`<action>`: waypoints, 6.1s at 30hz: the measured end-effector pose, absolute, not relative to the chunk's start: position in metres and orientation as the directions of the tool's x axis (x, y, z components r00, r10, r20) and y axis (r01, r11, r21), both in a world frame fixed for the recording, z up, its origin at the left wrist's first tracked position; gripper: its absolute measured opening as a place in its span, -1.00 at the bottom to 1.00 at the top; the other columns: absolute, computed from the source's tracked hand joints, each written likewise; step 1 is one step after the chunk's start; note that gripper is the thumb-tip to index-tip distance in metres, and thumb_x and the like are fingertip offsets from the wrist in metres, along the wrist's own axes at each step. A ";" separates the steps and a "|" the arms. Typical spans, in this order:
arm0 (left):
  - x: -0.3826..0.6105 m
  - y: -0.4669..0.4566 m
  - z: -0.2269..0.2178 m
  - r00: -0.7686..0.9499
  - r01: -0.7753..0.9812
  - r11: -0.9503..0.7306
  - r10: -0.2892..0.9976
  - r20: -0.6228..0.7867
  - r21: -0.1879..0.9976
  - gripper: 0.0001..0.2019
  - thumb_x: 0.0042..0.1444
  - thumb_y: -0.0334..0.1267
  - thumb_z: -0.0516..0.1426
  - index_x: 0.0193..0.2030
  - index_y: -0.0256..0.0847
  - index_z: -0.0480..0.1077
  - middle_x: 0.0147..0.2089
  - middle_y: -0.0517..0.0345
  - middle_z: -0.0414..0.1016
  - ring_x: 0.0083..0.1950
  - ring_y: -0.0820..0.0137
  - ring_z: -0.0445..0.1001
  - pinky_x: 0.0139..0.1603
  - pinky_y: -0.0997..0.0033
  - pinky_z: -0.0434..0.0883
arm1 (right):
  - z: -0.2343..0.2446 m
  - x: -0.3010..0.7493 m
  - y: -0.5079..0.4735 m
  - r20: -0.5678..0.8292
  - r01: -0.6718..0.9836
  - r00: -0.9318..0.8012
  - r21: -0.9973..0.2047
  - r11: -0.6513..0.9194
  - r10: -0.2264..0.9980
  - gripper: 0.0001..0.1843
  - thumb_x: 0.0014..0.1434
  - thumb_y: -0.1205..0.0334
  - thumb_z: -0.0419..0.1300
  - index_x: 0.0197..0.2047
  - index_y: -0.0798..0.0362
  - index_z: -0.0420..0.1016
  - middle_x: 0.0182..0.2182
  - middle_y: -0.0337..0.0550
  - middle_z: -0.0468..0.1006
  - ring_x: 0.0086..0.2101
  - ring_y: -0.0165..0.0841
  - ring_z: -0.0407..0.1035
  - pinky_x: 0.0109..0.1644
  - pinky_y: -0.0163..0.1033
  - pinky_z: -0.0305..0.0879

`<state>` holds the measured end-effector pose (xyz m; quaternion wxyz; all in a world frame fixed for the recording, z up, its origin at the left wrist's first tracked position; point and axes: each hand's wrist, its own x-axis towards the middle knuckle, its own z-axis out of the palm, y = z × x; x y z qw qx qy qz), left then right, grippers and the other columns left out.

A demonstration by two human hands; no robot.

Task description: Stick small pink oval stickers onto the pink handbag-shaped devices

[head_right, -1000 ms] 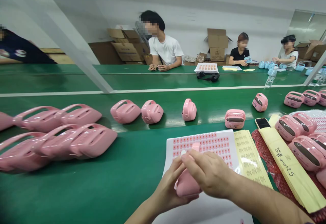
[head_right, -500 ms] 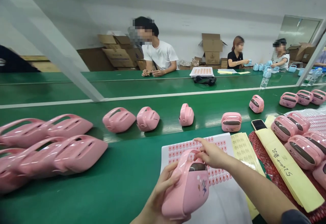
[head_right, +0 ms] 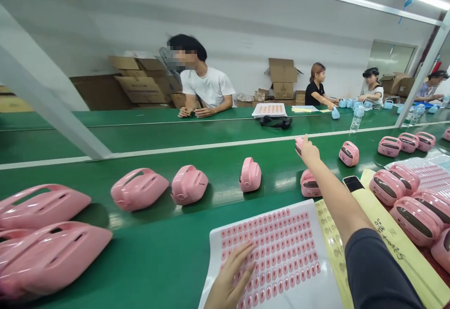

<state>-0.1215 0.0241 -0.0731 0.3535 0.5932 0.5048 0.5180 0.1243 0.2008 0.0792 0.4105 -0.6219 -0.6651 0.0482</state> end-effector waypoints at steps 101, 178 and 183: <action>-0.052 0.013 0.028 -0.279 -0.614 0.001 0.935 -0.219 0.790 -0.33 -0.21 0.10 0.28 0.06 -0.01 0.22 0.17 0.02 0.22 0.12 0.13 0.31 -0.06 0.27 0.41 | 0.033 0.050 0.030 0.174 0.083 0.006 -0.981 0.173 0.985 -0.79 -0.06 0.06 0.24 -0.56 0.00 0.49 -0.31 -0.07 0.38 -0.14 -0.19 0.29 -0.29 -0.22 0.22; -0.077 0.013 -0.029 0.289 -0.957 0.285 0.946 0.147 0.047 -0.51 0.17 -0.03 -0.01 0.14 -0.30 0.29 0.00 -0.22 0.50 0.07 0.19 0.44 0.08 0.29 0.34 | 0.006 0.031 0.031 0.356 0.126 -0.101 -0.922 0.366 0.929 -0.18 0.01 0.19 0.19 0.28 -0.02 -0.09 -0.10 -0.07 0.31 -0.05 -0.23 0.28 0.13 0.01 0.18; -0.085 0.013 -0.035 0.300 -0.950 0.267 0.925 0.233 0.163 -0.63 0.17 -0.10 0.03 0.01 -0.26 0.42 0.06 -0.18 0.47 0.11 0.15 0.39 0.15 0.16 0.27 | -0.011 0.039 0.057 0.280 0.044 0.004 -0.959 0.280 0.960 -0.40 0.12 0.22 0.04 0.24 -0.03 0.02 -0.28 -0.20 0.34 -0.26 -0.35 0.34 -0.02 -0.11 0.32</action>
